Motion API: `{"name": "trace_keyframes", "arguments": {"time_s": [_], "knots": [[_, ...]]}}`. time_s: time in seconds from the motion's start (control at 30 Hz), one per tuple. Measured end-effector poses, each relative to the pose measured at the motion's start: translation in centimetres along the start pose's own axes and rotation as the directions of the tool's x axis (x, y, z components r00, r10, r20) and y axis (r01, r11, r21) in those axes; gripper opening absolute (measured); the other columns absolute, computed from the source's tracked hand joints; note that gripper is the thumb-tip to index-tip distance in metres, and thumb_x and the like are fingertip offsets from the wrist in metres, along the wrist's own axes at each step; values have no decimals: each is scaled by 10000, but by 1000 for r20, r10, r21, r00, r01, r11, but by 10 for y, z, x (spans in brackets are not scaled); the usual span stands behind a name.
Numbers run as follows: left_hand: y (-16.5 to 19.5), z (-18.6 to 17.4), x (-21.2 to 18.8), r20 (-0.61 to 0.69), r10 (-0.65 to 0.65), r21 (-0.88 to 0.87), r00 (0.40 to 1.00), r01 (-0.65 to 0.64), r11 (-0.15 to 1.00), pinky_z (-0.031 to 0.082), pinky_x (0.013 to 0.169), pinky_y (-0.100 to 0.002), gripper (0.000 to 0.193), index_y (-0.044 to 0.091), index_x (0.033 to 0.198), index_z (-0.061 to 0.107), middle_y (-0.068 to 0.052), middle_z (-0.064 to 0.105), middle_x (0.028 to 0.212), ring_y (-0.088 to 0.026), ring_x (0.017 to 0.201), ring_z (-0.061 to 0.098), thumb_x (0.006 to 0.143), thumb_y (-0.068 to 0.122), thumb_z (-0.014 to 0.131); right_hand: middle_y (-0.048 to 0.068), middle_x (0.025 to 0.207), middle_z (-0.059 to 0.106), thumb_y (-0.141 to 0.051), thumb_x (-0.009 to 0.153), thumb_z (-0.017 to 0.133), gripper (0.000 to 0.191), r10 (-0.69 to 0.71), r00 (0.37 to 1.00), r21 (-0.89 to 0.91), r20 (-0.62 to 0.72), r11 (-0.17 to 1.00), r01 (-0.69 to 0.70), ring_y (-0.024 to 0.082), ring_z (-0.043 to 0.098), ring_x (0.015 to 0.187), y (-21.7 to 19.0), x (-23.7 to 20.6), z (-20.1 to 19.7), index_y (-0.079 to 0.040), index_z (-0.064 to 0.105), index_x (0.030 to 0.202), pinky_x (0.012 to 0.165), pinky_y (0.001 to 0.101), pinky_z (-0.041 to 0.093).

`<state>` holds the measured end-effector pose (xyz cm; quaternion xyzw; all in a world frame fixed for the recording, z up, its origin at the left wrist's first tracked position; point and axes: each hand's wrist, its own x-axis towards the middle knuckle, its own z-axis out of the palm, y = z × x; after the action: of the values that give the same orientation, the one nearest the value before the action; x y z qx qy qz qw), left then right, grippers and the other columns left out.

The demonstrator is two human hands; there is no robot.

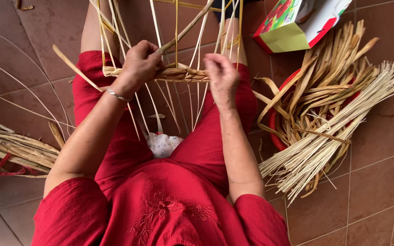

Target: The person sits on a tiled floor and weaves dried palm leaf strips into a braided band across a frame of upright spokes, folding and crossing strips by hand to extend the braid, and occasionally reaching to a basket to pull in more strips.

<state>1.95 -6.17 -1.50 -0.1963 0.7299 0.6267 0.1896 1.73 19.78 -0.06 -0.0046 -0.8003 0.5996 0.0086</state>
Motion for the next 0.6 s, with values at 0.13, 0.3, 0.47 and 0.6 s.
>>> {"name": "trace_keyframes", "arguments": {"time_s": [0.13,0.3,0.47,0.6], "knots": [[19,-13,-26,216,65,-338,974,12,941,472,546,-212,284,27,1174,594,-15,675,858,-56,639,546,996,225,695,141,1052,698,-91,924,735,251,-353,919,-507,-176,832,223,218,646,895,15,-7,-37,-8,693,1157,790,335,581],[32,-6,-29,214,11,73,977,-27,997,488,530,-208,295,24,1073,687,17,649,770,-28,621,569,1054,312,624,92,901,750,-172,1032,692,177,-12,991,-372,-133,928,-39,139,686,802,36,8,-53,-12,711,1106,713,315,564],[6,-16,-67,49,53,-262,997,-39,964,425,479,-204,260,67,1009,609,52,510,676,-41,546,458,1115,288,523,38,769,747,-190,990,669,193,64,982,-323,-178,939,-120,109,675,650,45,3,-51,-9,733,1009,610,297,548],[0,-30,-78,61,17,-728,998,33,684,339,409,-202,136,128,997,594,15,530,593,-49,448,414,1017,255,551,61,798,745,-182,1003,682,182,12,985,-347,-171,935,-72,113,673,706,43,0,-51,-10,741,1016,662,281,563]]}}
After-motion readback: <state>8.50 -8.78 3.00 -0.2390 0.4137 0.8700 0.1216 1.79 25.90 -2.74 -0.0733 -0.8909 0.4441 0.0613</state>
